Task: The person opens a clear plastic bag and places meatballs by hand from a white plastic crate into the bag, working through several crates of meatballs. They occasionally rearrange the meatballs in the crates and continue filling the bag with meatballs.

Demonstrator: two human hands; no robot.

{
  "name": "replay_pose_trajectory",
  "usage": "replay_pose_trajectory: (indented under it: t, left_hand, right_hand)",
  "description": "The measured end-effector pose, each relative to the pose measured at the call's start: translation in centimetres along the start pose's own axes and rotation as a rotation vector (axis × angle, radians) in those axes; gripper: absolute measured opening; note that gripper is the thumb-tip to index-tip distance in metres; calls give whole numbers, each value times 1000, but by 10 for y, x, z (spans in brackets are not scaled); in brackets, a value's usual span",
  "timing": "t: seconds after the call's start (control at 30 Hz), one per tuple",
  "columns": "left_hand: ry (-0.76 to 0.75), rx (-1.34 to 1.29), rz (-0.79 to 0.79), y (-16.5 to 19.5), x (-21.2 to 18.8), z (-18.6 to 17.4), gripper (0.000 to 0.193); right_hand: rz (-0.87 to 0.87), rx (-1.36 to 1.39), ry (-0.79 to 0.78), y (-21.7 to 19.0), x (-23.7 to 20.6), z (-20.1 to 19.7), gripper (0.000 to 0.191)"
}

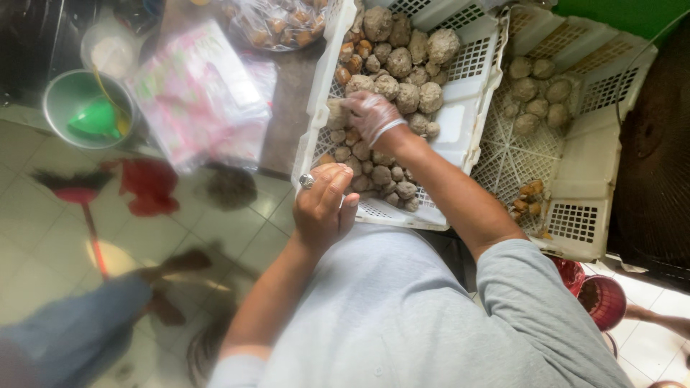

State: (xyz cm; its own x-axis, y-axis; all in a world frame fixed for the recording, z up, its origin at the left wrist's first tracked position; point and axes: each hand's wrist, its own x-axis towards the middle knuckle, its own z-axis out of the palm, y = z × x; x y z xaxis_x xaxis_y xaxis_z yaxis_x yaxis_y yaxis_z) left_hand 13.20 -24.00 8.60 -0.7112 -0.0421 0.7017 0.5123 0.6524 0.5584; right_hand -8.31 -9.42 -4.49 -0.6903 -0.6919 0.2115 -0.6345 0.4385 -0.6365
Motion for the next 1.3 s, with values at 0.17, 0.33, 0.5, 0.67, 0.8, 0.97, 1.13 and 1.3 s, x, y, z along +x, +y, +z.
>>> replay_pose_trajectory:
  t: [0.17, 0.33, 0.5, 0.67, 0.8, 0.97, 1.13, 1.3]
  left_hand:
    - [-9, 25, -22, 0, -2, 1, 28]
    - [-19, 40, -14, 0, 0, 5, 28]
    - [-42, 53, -20, 2, 1, 8, 26]
    - [-42, 59, -16, 4, 1, 9, 26]
    - [-48, 66, -18, 3, 0, 7, 27]
    - [-46, 73, -17, 1, -1, 3, 28]
    - [-44, 59, -4, -2, 0, 3, 29]
    - [-42, 52, -4, -2, 1, 4, 29]
  right_hand:
    - [227, -380, 110, 39, -4, -65, 23]
    - [369, -666, -258, 44, -14, -92, 52]
    - [298, -890, -245, 35, -14, -75, 56]
    - [326, -967, -313, 17, -8, -80, 55]
    - [410, -911, -394, 0, -1, -93, 52]
    - [331, -788, -426, -2, -22, -87, 44]
    - [528, -376, -489, 15, -44, -90, 61]
    - [696, -158, -184, 15, -21, -93, 48]
